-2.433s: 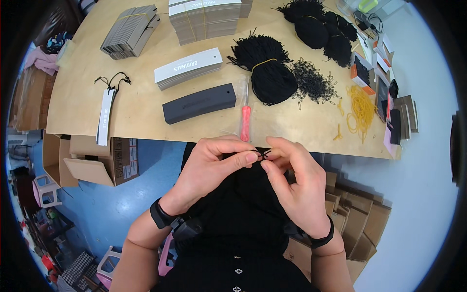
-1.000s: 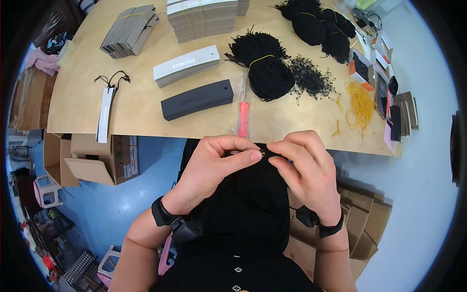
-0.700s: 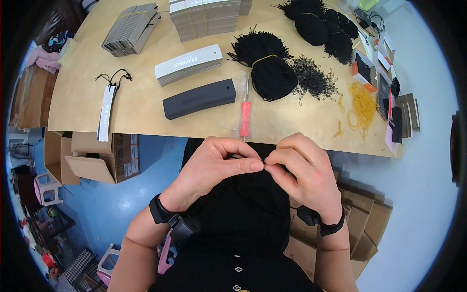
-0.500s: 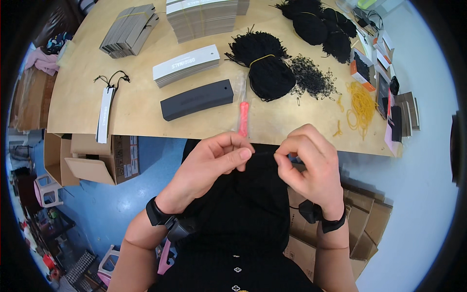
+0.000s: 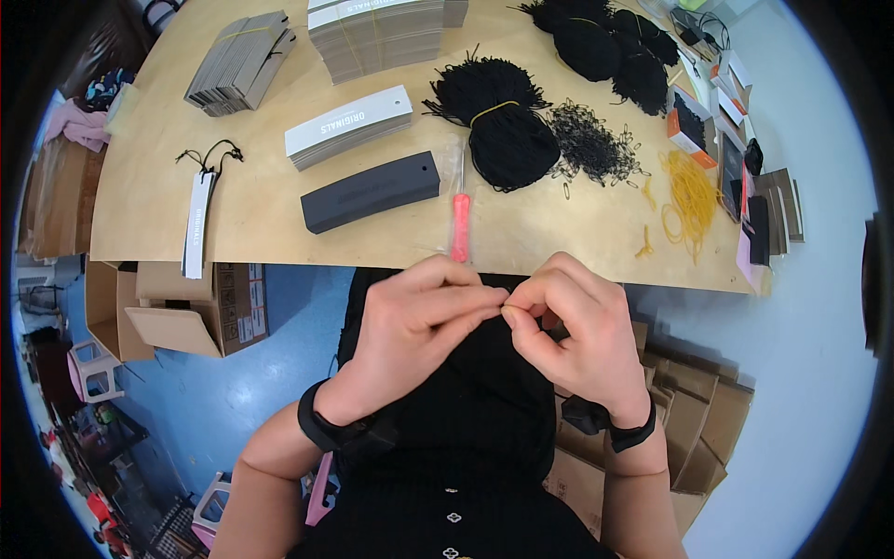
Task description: Attaching black string loops to white hang tags at an assembly table.
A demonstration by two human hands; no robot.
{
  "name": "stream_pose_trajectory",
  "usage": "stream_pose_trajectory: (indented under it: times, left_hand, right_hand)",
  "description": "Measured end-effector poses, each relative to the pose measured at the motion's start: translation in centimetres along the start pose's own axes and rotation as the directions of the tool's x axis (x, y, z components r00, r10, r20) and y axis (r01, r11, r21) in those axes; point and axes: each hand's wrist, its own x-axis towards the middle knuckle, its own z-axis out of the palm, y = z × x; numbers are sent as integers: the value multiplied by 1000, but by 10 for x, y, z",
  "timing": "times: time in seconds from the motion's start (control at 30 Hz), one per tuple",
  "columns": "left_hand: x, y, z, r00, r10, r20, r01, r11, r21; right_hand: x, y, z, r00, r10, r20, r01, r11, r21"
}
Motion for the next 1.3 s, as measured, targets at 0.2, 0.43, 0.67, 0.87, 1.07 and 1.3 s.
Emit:
stream_pose_trajectory:
  times: [0.2,0.43,0.67,0.87,1.07,1.3]
  left_hand:
    - [-3,-9,-3,978,-200,61,208,920,-331]
    - [-2,-7,-8,822,-473,316,537,461,-706]
    - [-1,-3,-9,817,-481,316,558,528,-640]
    - [-1,-3,-14,818,-437,374,573,568,-591]
    - [-7,-9,-17,780,-416,468,617,384,-687]
    - [-5,-1,-12,803,-514,301,595,720,-356]
  right_hand:
    - [7,-5,-5,985,165,51,-170,975,146]
    - [-4,-1,6,989,149,18,-150,979,136]
    - [-1,-6,0,994,-13,-106,16,999,28]
    - [11,3,-7,939,-328,100,342,912,-225]
    - [2,0,-4,934,-343,101,357,908,-221]
    - [3,10,8,917,-373,141,399,869,-292]
